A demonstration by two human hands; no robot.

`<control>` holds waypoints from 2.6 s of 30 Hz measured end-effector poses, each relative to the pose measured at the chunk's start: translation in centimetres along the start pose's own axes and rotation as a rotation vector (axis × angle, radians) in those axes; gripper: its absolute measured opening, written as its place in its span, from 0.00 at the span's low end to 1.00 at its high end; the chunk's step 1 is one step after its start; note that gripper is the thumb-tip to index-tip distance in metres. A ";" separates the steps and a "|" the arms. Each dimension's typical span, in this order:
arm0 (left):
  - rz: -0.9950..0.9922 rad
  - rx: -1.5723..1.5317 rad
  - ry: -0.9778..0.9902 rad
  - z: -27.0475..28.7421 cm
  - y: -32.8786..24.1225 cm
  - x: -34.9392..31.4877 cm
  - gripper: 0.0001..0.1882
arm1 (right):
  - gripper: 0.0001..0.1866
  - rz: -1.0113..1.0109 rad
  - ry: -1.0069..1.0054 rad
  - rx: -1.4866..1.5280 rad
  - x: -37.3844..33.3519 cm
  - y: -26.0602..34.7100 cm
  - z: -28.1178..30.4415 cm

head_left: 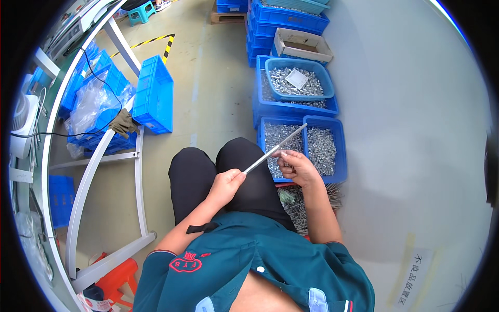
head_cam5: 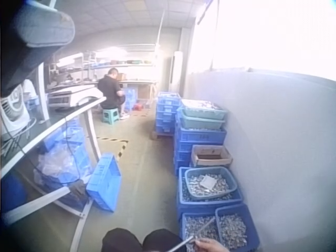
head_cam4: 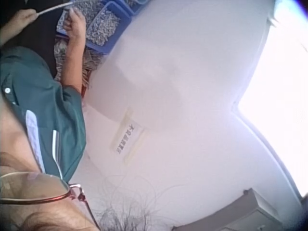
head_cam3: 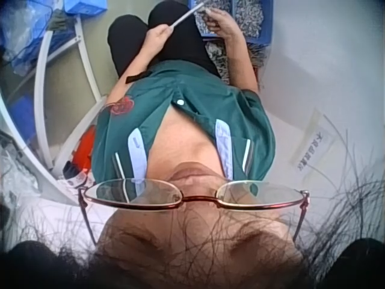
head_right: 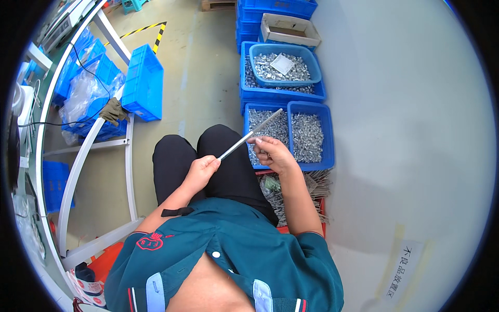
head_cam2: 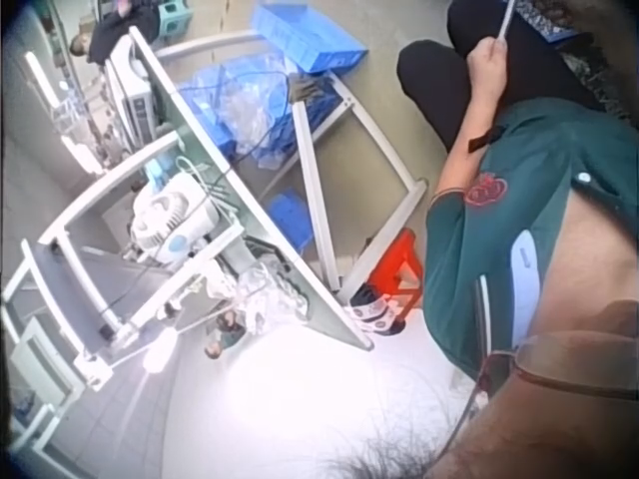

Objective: Sliding small metal components onto a long thin metal rod in a factory assembly setting.

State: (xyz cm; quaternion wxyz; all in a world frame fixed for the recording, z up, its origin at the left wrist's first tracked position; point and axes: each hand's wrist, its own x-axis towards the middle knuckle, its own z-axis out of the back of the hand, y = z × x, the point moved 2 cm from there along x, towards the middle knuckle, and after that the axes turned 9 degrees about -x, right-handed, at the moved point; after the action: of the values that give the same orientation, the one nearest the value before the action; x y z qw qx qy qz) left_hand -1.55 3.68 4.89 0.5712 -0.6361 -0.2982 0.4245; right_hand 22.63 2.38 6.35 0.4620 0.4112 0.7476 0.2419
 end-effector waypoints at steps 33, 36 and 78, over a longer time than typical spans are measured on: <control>-0.073 0.346 -0.030 1.5 -0.5 -2.3 0.14 | 0.06 0.127 0.032 0.567 1.0 1.8 4.3; -0.051 0.202 -0.005 1.3 -0.1 -2.0 0.14 | 0.08 0.160 0.140 0.723 1.3 1.8 2.6; -0.073 0.243 -0.002 1.6 -0.3 -2.4 0.14 | 0.11 0.187 0.199 0.603 -0.3 2.0 3.1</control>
State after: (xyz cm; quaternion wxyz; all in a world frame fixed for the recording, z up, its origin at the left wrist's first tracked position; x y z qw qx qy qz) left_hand -4.04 2.38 5.71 0.6589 -0.5505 -0.2679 0.4371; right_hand 26.28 3.17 6.60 0.2199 0.5705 0.7862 0.0901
